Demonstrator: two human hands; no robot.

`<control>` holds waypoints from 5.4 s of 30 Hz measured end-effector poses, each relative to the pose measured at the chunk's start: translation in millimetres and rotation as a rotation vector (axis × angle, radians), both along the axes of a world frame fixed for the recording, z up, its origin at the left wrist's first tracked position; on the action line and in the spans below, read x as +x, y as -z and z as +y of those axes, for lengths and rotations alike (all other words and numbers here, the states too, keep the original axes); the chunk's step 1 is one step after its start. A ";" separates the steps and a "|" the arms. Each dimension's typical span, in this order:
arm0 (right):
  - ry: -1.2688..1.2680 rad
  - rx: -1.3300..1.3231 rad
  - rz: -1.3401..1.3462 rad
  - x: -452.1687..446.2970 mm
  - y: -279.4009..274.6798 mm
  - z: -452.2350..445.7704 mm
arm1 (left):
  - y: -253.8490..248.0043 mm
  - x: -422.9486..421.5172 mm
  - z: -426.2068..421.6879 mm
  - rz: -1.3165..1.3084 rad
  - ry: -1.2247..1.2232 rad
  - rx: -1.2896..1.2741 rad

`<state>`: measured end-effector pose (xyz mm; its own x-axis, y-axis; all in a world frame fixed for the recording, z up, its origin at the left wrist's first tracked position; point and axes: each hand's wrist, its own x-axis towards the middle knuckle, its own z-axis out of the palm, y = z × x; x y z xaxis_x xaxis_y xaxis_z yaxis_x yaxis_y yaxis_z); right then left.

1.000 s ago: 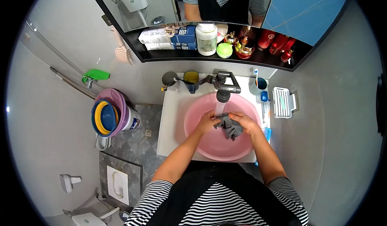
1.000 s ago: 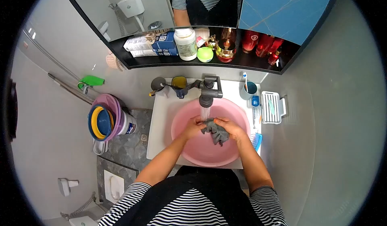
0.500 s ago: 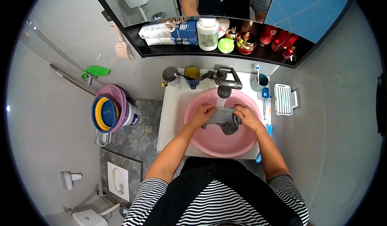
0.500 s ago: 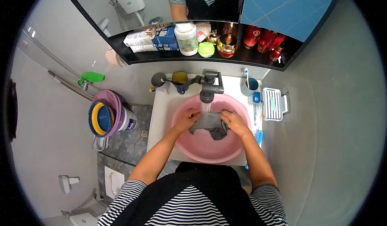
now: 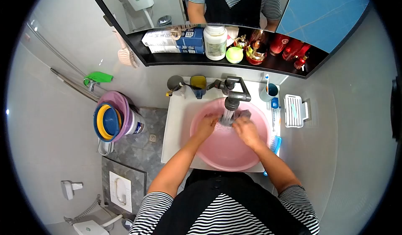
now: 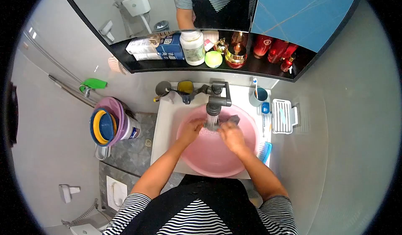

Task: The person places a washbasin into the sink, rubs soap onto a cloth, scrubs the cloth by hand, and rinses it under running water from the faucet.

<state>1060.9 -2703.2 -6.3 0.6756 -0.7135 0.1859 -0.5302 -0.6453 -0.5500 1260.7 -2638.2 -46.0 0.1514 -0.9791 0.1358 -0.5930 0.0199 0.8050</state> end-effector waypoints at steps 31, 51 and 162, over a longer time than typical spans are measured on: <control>0.473 0.164 -0.167 75.3 98.2 -1.1 | 110.9 -49.0 -15.0 1.436 -0.437 0.345; 0.136 0.847 -0.381 92.3 41.2 50.0 | 56.0 -43.4 -7.4 1.645 -0.587 0.604; 0.015 0.627 -0.378 84.5 37.7 47.9 | 136.8 -25.8 -4.7 1.530 -0.402 0.348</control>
<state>1145.4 -2655.3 -44.0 0.6356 -0.7709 -0.0421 -0.2370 -0.1429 -0.9609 1234.9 -2642.8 -182.8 0.1699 -0.7947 -0.5828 0.8040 -0.2302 0.5483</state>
